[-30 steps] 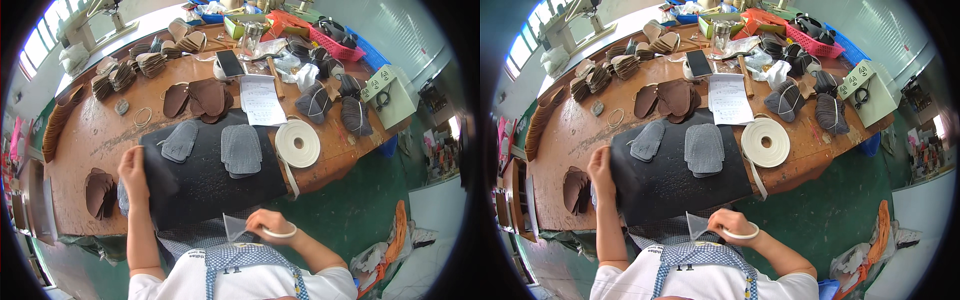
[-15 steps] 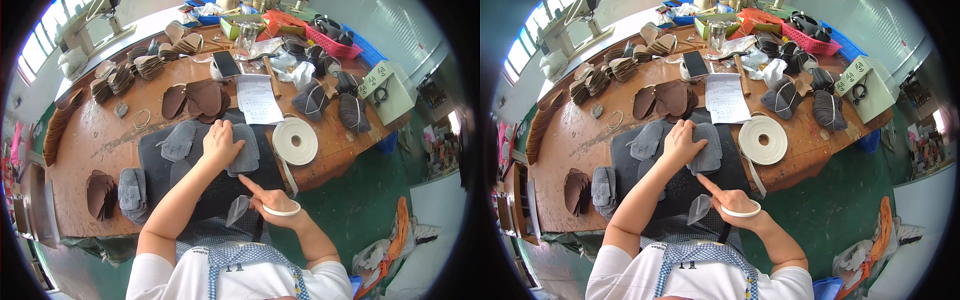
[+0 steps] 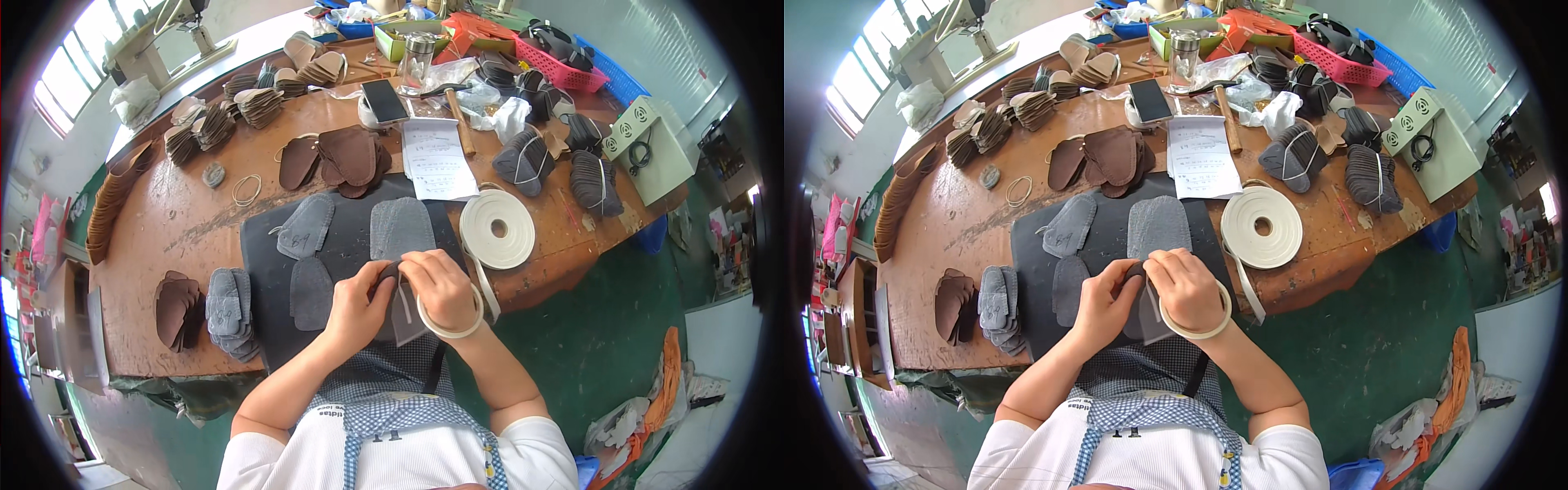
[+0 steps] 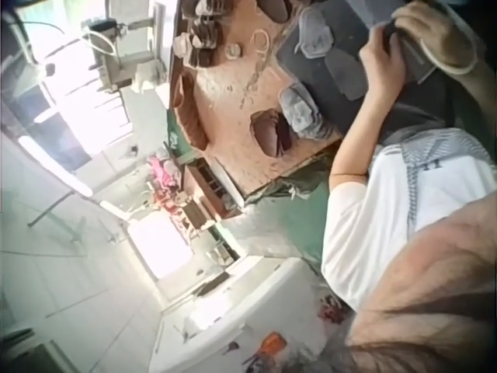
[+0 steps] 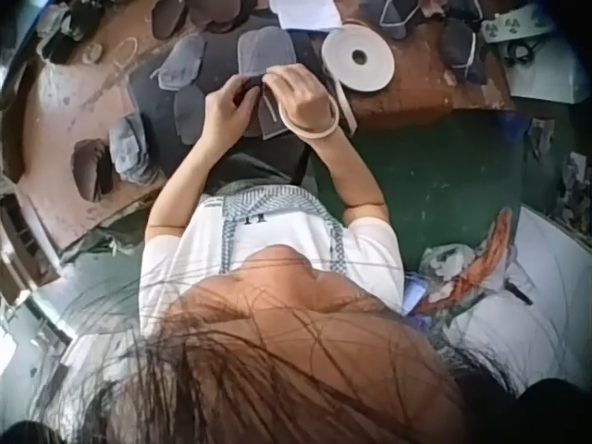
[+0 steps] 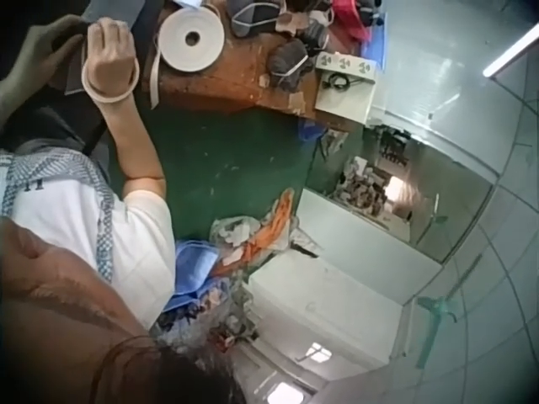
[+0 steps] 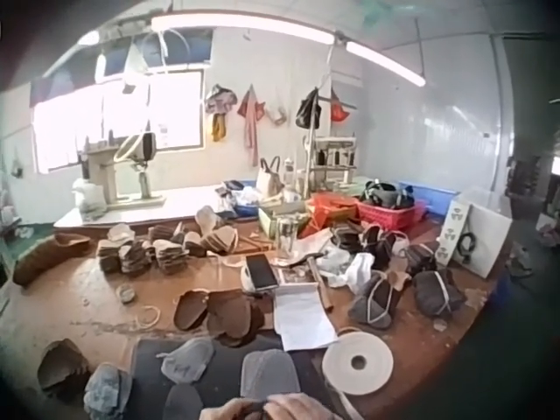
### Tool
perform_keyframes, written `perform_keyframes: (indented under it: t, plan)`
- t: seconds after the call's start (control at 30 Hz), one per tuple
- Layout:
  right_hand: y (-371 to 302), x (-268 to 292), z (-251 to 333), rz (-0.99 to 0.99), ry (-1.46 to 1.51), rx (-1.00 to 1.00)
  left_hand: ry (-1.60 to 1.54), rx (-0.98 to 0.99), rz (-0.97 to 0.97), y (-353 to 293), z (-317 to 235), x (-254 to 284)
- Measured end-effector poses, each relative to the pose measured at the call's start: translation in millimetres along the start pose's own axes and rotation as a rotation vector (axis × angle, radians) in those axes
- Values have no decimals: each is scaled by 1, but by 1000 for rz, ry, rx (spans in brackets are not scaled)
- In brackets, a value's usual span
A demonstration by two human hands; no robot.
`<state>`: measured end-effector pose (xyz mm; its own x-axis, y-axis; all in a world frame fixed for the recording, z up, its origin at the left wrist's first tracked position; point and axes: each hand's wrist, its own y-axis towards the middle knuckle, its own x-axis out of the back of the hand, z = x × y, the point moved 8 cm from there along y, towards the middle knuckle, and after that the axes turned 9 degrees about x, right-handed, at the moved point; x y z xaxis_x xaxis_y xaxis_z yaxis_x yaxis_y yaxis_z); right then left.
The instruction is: The worker is assembling various leather and foam components for shoes at a manufacturing workbench.
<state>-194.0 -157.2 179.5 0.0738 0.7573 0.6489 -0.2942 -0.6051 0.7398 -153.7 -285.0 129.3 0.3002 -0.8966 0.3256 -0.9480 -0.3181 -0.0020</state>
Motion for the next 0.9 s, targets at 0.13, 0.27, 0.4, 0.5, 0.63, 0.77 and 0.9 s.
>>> perform_keyframes:
  t: [0.13, 0.27, 0.4, 0.5, 0.63, 0.77, 0.9]
  plan:
    - [-5, -22, 3, 4, 57, -37, -66, 120, 28, -5, 16, 7]
    - [-11, -37, -3, 9, 198, -108, -92, 217, 51, -9, 38, 8]
    - [-11, -42, 1, 37, 300, -163, -143, 245, -34, -14, 52, 12]
    - [-9, -42, 0, 28, 373, -184, -218, 206, -88, -15, 51, 21]
    - [-4, -44, -3, -3, 550, -373, -168, 226, -42, -16, 45, 29]
    - [4, -52, 0, 31, 460, -262, -175, 247, -33, -22, 55, 32]
    - [5, -64, 18, 120, 307, -173, -228, 268, -81, -25, 64, 37]
